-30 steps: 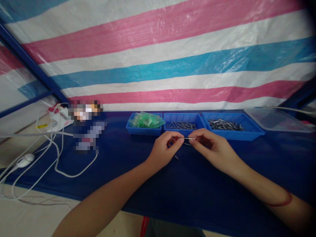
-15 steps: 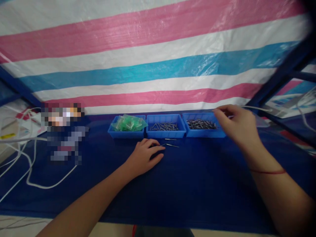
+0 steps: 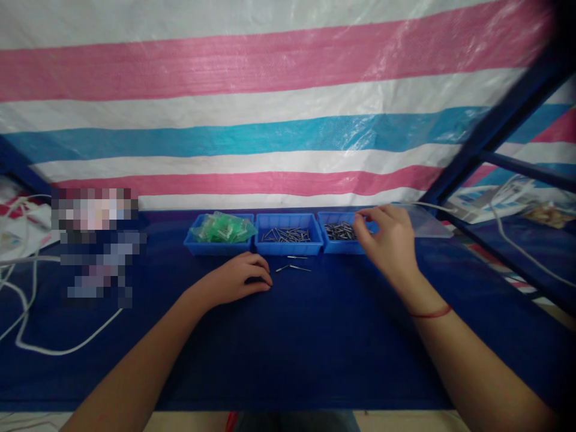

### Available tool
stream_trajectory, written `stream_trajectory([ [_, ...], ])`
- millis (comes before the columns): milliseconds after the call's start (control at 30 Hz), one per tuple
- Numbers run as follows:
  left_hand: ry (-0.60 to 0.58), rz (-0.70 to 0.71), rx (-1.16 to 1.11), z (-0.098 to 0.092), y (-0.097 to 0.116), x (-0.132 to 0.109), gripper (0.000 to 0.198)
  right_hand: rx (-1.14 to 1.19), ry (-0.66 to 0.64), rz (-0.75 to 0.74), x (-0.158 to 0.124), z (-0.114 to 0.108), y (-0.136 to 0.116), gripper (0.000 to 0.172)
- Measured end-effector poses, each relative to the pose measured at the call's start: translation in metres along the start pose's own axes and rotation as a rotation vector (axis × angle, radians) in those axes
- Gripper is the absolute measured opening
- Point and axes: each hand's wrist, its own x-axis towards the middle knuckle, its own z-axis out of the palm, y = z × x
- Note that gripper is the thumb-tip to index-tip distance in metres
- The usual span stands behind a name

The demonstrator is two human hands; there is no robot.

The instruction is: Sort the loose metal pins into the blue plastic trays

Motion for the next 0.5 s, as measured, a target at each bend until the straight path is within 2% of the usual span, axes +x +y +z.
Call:
stream_trajectory([
  [133, 0.125, -0.013, -0.014, 0.01, -0.001, 0.004, 0.019, 0.252, -0.216, -0.271, -0.023, 0.002, -0.059, 0.019],
  [200, 0.23, -0.037, -0.091, 0.018, 0.001, 0.008, 0.019, 0.325, -0.321, -0.331, -0.036, 0.007, -0.077, 0.021],
  [333, 0.356, -0.149, -0.303, 0.033, 0.006, 0.014, 0.024, 0.464, -0.388, -0.295, -0.05, 0.018, -0.086, 0.02],
  [500, 0.379, -0.174, -0.539, 0.041, 0.011, 0.018, 0.029, 0.635, -0.426, -0.209, -0.054, 0.02, -0.082, 0.015],
])
